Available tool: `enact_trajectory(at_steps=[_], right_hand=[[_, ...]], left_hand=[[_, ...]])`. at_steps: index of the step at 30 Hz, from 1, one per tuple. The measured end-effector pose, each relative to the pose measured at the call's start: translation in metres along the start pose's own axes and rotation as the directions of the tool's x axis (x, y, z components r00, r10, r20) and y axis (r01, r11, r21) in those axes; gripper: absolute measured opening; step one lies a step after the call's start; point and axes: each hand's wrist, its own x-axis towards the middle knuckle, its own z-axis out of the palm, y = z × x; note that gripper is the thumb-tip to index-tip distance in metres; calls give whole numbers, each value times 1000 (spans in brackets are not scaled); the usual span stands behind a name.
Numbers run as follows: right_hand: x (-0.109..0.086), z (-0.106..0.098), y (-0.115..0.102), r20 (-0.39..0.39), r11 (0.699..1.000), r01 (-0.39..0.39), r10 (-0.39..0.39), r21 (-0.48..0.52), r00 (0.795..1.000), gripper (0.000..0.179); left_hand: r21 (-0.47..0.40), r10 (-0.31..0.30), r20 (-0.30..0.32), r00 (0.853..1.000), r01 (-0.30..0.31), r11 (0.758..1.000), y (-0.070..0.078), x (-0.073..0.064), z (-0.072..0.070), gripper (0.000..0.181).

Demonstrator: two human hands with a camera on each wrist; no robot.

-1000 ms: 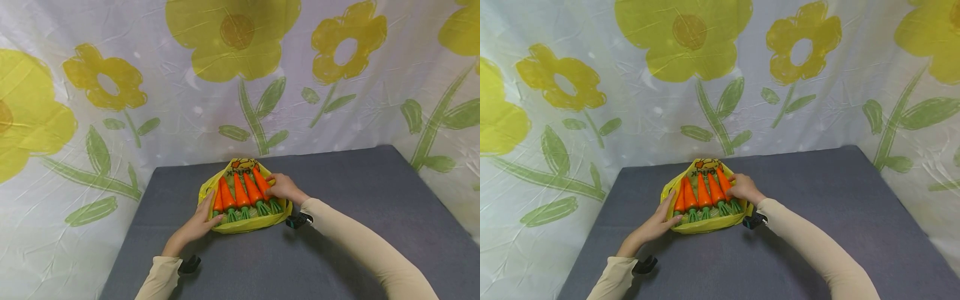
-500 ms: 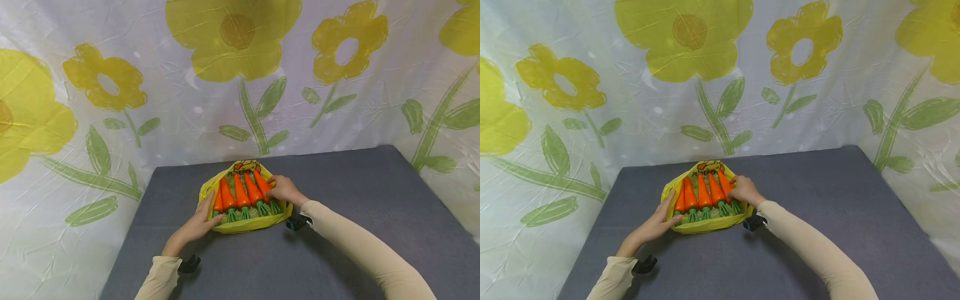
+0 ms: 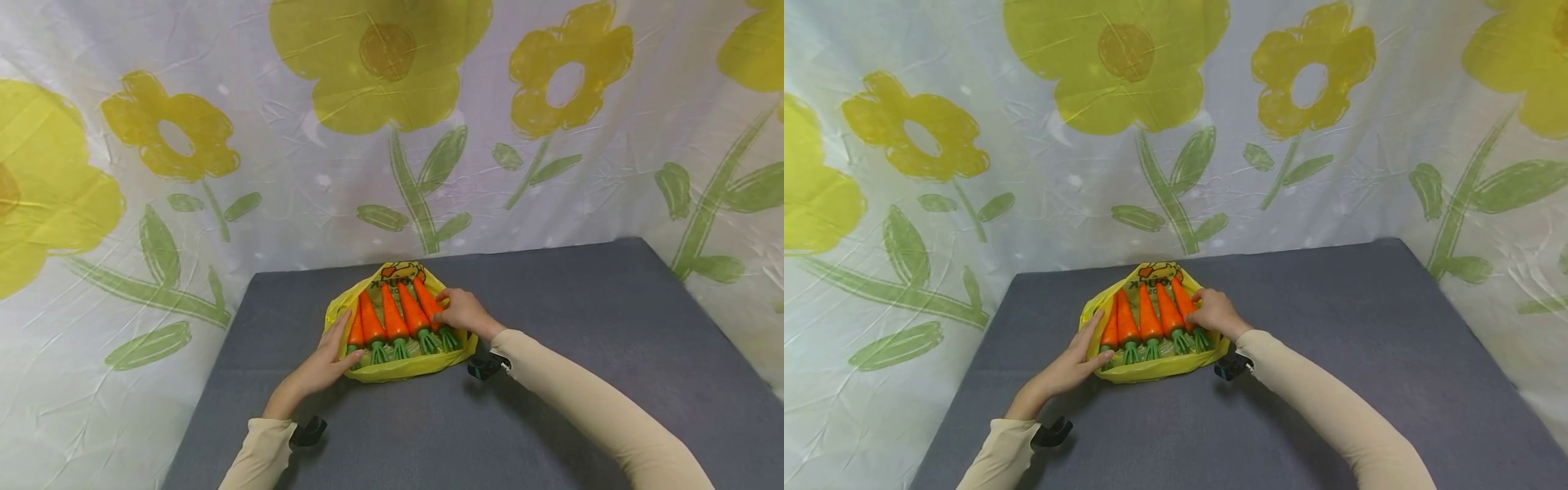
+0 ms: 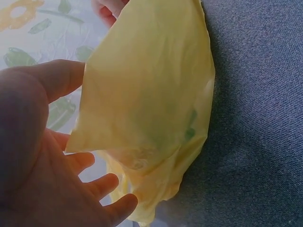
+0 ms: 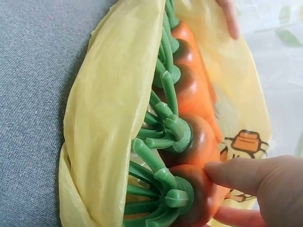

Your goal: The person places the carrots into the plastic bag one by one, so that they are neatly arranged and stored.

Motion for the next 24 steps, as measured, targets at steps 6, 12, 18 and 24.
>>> enact_trajectory(at_steps=[6, 12, 18, 24], right_hand=[[-1, -5, -1, 3, 1000, 15, -15, -2, 1000, 55], [-6, -16, -1, -19, 999, 31, -31, 6, 999, 55], [-16, -34, 0, -53, 997, 79, -77, 18, 996, 49], [-27, -51, 6, -116, 987, 161, -163, -24, 980, 45]], left_hand=[[-3, 16, -7, 1000, -16, 1000, 0, -1, -1, 86], [8, 44, -26, 999, -44, 999, 3, -2, -2, 85], [15, 74, -45, 996, -74, 997, 10, -4, -8, 84], [50, 87, -83, 993, -83, 995, 9, -7, -20, 81]])
